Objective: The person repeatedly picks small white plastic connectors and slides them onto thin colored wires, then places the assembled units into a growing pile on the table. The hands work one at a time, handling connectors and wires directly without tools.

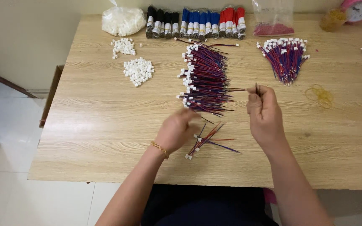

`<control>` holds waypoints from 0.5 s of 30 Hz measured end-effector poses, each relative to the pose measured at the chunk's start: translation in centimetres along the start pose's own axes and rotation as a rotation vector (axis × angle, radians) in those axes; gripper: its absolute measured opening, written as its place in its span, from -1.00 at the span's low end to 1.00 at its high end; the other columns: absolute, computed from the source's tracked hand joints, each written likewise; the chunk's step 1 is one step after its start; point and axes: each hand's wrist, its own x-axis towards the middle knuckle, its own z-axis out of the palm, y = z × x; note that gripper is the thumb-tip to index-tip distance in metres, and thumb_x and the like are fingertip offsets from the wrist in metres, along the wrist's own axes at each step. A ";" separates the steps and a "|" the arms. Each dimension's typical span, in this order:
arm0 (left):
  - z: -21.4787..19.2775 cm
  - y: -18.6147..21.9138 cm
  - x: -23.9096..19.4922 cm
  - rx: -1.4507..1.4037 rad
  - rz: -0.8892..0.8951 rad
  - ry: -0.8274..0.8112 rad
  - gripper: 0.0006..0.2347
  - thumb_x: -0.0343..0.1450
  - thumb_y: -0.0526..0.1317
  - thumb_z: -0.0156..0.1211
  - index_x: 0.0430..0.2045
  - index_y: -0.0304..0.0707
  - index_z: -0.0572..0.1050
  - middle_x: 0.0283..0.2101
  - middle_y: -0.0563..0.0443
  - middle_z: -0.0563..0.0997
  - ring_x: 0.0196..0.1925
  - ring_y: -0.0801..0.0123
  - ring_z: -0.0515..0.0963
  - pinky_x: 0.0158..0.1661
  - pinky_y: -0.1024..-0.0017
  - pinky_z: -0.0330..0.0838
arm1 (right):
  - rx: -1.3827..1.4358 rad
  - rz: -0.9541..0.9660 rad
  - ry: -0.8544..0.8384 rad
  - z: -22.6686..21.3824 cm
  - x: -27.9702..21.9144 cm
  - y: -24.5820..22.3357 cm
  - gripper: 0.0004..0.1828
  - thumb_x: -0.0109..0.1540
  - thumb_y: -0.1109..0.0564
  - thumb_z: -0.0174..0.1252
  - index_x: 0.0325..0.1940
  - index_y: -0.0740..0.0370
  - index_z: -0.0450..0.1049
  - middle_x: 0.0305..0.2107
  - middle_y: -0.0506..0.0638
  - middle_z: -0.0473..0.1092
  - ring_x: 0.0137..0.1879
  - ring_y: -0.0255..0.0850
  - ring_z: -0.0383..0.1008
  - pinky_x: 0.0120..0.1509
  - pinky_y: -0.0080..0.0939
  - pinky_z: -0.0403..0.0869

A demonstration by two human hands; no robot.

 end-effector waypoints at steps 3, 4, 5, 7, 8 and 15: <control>0.0 -0.1 -1.2 0.149 -0.026 -0.229 -0.76 0.28 -0.17 0.29 -0.18 0.02 0.56 -0.14 0.01 0.56 -0.10 0.02 0.61 -0.09 0.14 0.53 | 0.039 0.063 -0.063 0.9 -0.5 -0.3 -0.80 0.43 0.09 -0.18 -0.04 0.26 0.28 -0.59 0.01 0.21 -0.42 -0.17 0.25 -0.23 -0.14 0.35; -0.2 0.0 -1.5 0.220 -0.010 -0.289 -0.81 0.26 -0.14 0.29 -0.28 0.02 0.59 -0.17 0.07 0.56 -0.12 0.08 0.62 -0.13 0.22 0.55 | 0.033 0.111 -0.117 1.0 -0.6 -0.7 -0.81 0.41 0.09 -0.12 -0.07 0.25 0.32 -0.58 0.08 0.28 -0.44 -0.12 0.29 -0.26 -0.10 0.37; 0.2 -0.4 -1.5 0.224 -0.008 -0.283 -0.81 0.26 -0.14 0.29 -0.28 0.02 0.59 -0.17 0.07 0.56 -0.12 0.08 0.62 -0.13 0.22 0.55 | 0.036 0.104 -0.114 1.5 -0.6 -0.5 -0.81 0.41 0.09 -0.12 -0.07 0.25 0.32 -0.58 0.08 0.28 -0.44 -0.12 0.29 -0.26 -0.10 0.37; 0.8 -0.9 -1.3 0.249 0.010 -0.257 -0.89 0.27 -0.16 0.28 -0.38 0.03 0.61 -0.24 0.07 0.56 -0.17 0.12 0.63 -0.17 0.26 0.57 | 0.130 0.179 -0.199 2.4 -0.4 -0.4 -0.90 0.28 0.13 0.15 -0.23 0.19 0.49 -0.64 -0.06 0.32 -0.53 -0.32 0.30 -0.39 -0.35 0.38; 0.6 -0.8 -1.3 0.252 0.015 -0.251 -0.89 0.27 -0.16 0.28 -0.38 0.03 0.61 -0.24 0.07 0.56 -0.17 0.12 0.63 -0.17 0.26 0.57 | 0.130 0.172 -0.195 2.9 -0.5 0.6 -0.90 0.28 0.13 0.15 -0.23 0.19 0.49 -0.64 -0.06 0.32 -0.53 -0.32 0.30 -0.39 -0.35 0.38; -2.5 1.2 -1.0 -0.161 -0.006 -0.149 -0.86 0.26 -0.26 0.24 -0.35 -0.16 0.59 -0.36 -0.07 0.64 -0.23 0.14 0.66 -0.23 0.26 0.56 | 0.276 0.330 -0.298 3.3 -0.7 0.7 -0.81 0.16 0.21 0.25 -0.17 0.31 0.54 -0.65 -0.02 0.33 -0.60 -0.34 0.29 -0.52 -0.40 0.35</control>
